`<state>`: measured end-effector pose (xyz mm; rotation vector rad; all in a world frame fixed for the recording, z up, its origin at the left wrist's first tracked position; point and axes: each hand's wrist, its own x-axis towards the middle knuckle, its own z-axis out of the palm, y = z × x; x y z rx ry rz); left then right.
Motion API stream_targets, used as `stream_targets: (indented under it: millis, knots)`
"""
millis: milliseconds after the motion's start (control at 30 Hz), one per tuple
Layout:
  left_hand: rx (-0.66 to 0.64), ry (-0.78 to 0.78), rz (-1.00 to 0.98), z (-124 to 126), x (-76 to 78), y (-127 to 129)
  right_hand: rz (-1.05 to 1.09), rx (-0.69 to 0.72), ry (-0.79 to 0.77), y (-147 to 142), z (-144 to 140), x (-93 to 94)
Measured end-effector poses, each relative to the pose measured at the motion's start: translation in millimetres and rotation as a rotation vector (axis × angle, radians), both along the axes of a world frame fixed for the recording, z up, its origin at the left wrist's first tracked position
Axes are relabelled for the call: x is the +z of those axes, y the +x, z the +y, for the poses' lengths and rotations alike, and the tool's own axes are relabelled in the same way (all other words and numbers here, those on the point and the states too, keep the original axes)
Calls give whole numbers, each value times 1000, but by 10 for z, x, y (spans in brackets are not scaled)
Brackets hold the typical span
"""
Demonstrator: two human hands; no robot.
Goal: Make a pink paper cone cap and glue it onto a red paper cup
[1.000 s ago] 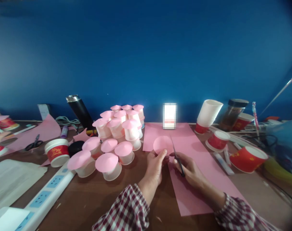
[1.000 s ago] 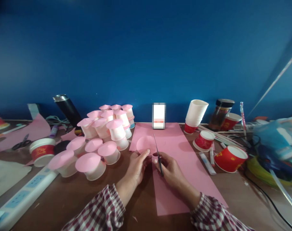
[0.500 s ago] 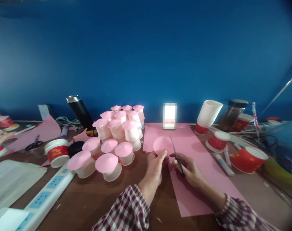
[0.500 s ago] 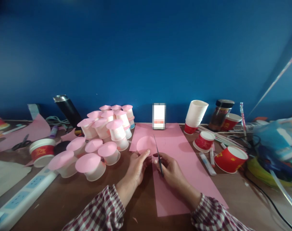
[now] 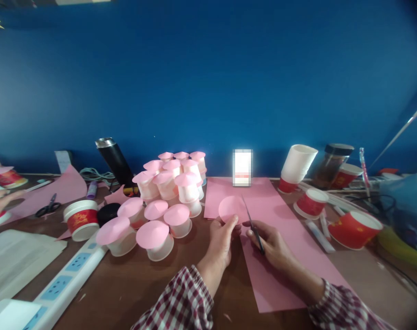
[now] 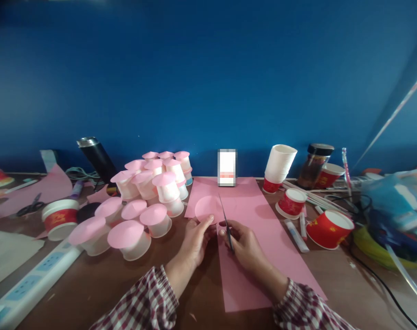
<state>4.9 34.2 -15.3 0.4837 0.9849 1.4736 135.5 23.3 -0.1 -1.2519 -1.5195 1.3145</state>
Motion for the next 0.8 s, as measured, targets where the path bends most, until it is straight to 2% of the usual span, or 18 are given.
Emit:
stream_targets:
  millis: [800]
  knots:
    - [27, -12, -36, -10, 61, -23, 68, -43, -76, -44, -26, 51]
